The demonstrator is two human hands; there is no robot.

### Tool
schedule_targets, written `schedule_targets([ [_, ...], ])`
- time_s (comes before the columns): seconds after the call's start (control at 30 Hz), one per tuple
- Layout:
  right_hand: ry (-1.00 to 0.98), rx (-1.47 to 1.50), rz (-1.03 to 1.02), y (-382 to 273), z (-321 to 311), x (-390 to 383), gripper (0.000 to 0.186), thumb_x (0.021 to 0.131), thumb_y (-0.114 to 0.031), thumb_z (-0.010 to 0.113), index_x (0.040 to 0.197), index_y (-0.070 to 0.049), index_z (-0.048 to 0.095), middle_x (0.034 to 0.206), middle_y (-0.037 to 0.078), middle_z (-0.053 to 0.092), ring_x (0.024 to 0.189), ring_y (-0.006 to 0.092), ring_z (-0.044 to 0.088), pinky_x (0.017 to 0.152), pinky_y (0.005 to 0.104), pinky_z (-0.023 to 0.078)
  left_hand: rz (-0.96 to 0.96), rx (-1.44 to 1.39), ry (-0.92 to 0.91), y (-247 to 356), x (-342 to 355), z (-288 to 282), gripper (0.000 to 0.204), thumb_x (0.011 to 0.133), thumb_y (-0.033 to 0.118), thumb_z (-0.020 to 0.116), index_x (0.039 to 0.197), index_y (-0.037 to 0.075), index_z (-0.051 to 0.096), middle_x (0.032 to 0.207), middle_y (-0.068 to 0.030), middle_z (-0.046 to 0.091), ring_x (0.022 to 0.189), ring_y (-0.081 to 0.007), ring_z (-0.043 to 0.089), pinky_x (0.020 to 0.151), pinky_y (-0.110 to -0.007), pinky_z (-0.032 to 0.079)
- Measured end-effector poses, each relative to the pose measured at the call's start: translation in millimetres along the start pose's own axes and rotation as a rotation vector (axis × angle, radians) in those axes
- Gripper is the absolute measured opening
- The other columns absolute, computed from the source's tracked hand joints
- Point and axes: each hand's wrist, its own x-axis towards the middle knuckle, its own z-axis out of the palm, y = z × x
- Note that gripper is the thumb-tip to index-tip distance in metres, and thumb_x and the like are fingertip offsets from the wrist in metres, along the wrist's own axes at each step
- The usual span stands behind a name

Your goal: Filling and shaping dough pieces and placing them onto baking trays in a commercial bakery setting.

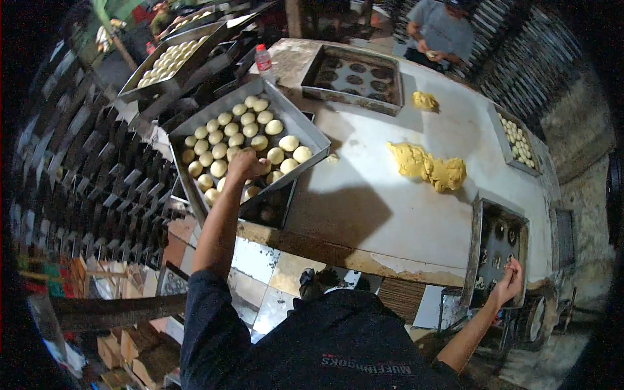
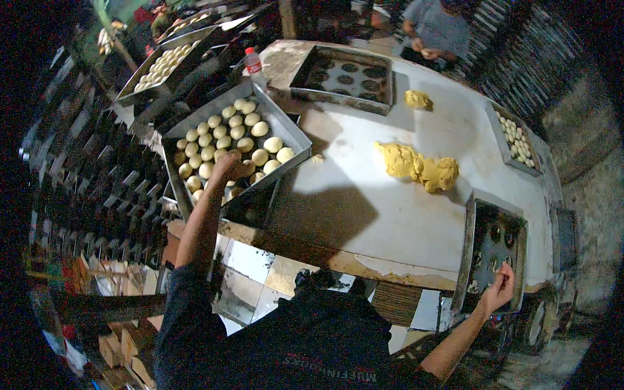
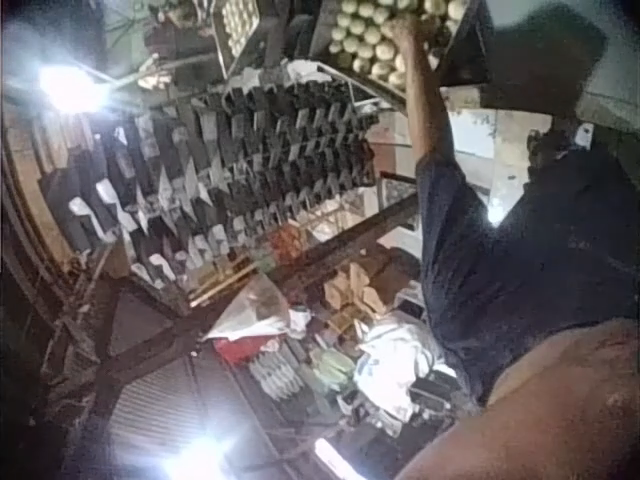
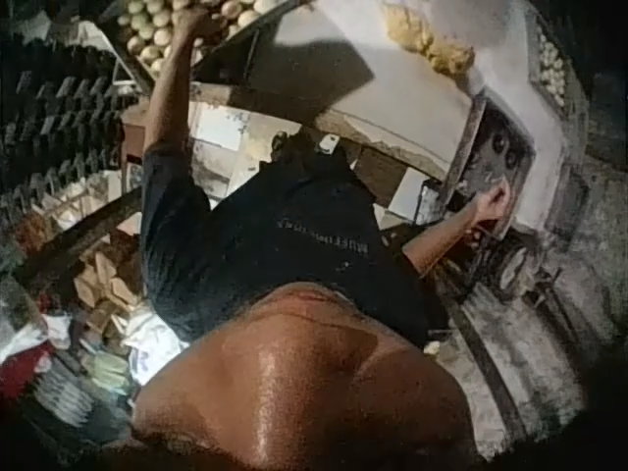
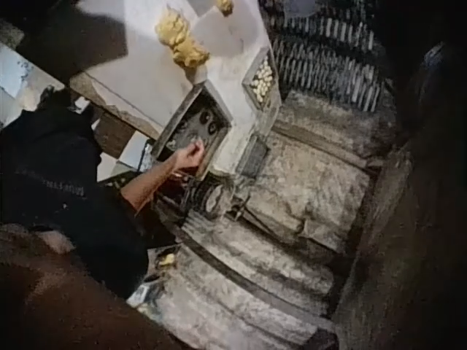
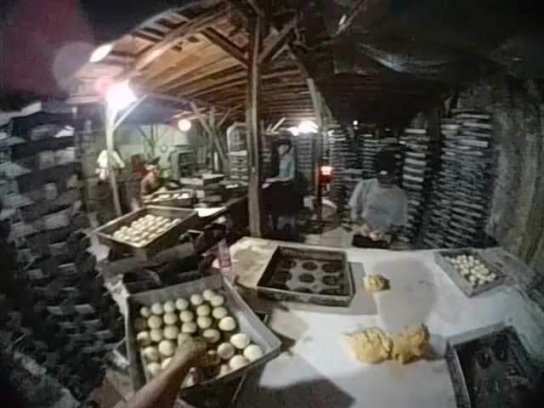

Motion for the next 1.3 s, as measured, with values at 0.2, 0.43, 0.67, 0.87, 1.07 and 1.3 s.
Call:
schedule_targets([
  [0.2, -0.051, -0.123, -0.133, -9, -4, -25, 0.018, 0.086, -0.002, 0.057, 0.101, 0.002, 0.067, 0.097, 0.007, 0.065, 0.085, 0.0156, 0.058, 0.079, 0.0275, 0.047, 0.047, -0.828, 0.446, 197, -59, -69, 0.029, 0.08, 0.007, 0.07, 0.102, 0.001, 0.051, 0.082, -0.0144, 0.067, 0.069, -0.0292, 0.067, 0.059, -0.034, 0.052],
  [0.43, -1.062, 0.278, 0.306, -72, 134, -87, 0.034, 0.094, -0.027, 0.059, 0.111, 0.002, 0.065, 0.097, 0.009, 0.069, 0.083, 0.0173, 0.065, 0.075, 0.0346, 0.054, 0.307, -1.033, -0.169, 428, -145, -58, 0.08, 0.075, 0.004, 0.072, 0.144, 0.007, 0.031, 0.117, -0.019, 0.061, 0.099, -0.0308, 0.064, 0.089, -0.041, 0.051],
  [0.67, -0.887, 0.492, -0.278, -100, 108, -60, 0.052, 0.077, -0.021, 0.075, 0.124, -0.003, 0.06, 0.121, 0.017, 0.061, 0.106, 0.0286, 0.062, 0.093, 0.0391, 0.049, 0.185, -1.644, -0.182, 462, -190, -49, 0.07, 0.082, 0.021, 0.076, 0.137, -0.006, 0.042, 0.119, -0.0095, 0.05, 0.104, -0.018, 0.055, 0.088, -0.031, 0.048],
  [0.87, -0.662, 0.57, -0.072, -143, 85, -88, 0.034, 0.091, -0.017, 0.059, 0.121, -0.003, 0.061, 0.112, 0.017, 0.065, 0.1, 0.0223, 0.064, 0.091, 0.0327, 0.048, 0.093, -1.204, 0.165, 468, -236, -79, 0.031, 0.093, 0.012, 0.059, 0.12, -0.005, 0.061, 0.093, -0.0086, 0.055, 0.091, -0.0156, 0.055, 0.076, -0.027, 0.045],
  [1.07, -0.691, 0.601, -0.15, -180, 107, -163, 0.019, 0.087, -0.01, 0.06, 0.103, 0.0, 0.063, 0.082, 0.014, 0.066, 0.071, 0.0224, 0.066, 0.067, 0.0304, 0.051, 0.341, -1.26, 0.28, 419, -276, -61, 0.054, 0.096, 0.03, 0.053, 0.136, -0.004, 0.04, 0.118, -0.02, 0.054, 0.106, -0.0249, 0.053, 0.093, -0.035, 0.04],
  [1.3, -0.587, 0.319, -0.614, -156, 198, -239, 0.023, 0.098, -0.021, 0.048, 0.104, -0.001, 0.058, 0.091, 0.012, 0.055, 0.078, 0.0274, 0.055, 0.074, 0.0369, 0.046, -0.446, -1.987, -0.016, 334, -316, -68, 0.042, 0.096, 0.029, 0.056, 0.122, -0.004, 0.055, 0.108, -0.0096, 0.064, 0.096, -0.0174, 0.061, 0.087, -0.03, 0.048],
])
